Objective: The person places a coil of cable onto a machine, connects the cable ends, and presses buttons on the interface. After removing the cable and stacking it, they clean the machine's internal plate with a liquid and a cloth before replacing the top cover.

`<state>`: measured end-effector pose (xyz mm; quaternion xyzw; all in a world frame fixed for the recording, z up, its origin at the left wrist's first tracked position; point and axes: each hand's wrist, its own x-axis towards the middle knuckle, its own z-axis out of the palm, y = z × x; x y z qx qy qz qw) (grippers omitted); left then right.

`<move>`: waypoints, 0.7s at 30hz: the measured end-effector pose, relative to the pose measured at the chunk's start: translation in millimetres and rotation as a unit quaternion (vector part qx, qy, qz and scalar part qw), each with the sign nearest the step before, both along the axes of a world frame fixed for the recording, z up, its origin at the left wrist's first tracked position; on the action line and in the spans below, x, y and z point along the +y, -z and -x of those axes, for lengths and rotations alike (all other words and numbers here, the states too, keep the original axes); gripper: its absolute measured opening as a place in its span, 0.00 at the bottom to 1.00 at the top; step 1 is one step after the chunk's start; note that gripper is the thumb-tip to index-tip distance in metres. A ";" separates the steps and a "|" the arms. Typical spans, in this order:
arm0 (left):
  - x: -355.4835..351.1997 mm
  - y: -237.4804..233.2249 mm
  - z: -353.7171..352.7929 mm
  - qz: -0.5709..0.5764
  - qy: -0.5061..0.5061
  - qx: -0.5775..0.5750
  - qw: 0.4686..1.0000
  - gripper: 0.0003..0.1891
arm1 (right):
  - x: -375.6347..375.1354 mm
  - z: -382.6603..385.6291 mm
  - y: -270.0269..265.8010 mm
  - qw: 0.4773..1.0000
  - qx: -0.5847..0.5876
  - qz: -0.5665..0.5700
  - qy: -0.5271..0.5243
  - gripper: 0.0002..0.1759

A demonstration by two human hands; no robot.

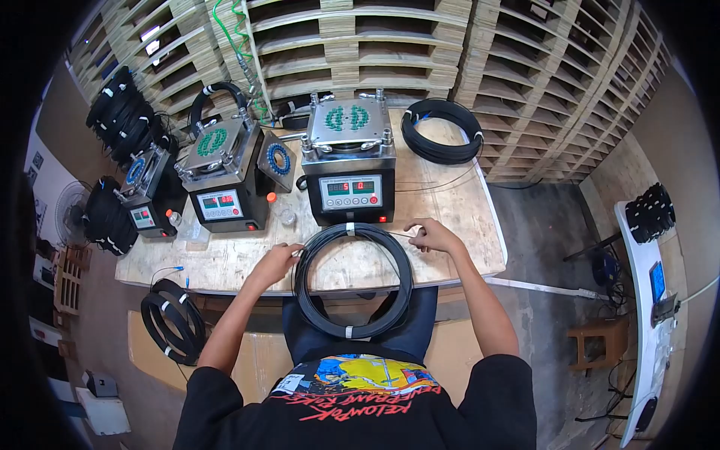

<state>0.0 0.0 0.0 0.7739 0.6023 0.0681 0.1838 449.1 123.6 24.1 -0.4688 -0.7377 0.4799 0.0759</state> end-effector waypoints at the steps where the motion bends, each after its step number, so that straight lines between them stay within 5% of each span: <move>1: 4.9 -6.7 1.3 0.049 -0.029 -0.064 0.996 0.21 | -0.4 -7.3 -6.7 0.999 0.025 0.021 0.017 0.15; 3: -9.7 -35.3 18.4 0.097 -0.056 -0.108 0.988 0.20 | -19.5 -8.3 -12.4 0.996 0.069 0.042 0.038 0.13; 6: -20.3 -56.0 21.3 0.176 -0.138 -0.349 0.910 0.17 | -29.6 -32.4 -20.1 0.978 0.155 0.083 0.110 0.10; 14: -27.2 -29.4 1.2 0.051 -0.170 -0.612 0.771 0.17 | -58.9 3.6 -10.2 0.849 0.455 0.067 0.261 0.15; 19: -7.3 -23.5 -21.3 -0.073 -0.167 -0.506 0.843 0.13 | -48.5 23.5 3.0 0.903 0.351 -0.040 0.245 0.13; 21: -2.4 -27.5 -29.0 -0.248 -0.107 -0.350 0.897 0.12 | -41.1 32.1 7.3 0.881 0.336 -0.216 0.255 0.09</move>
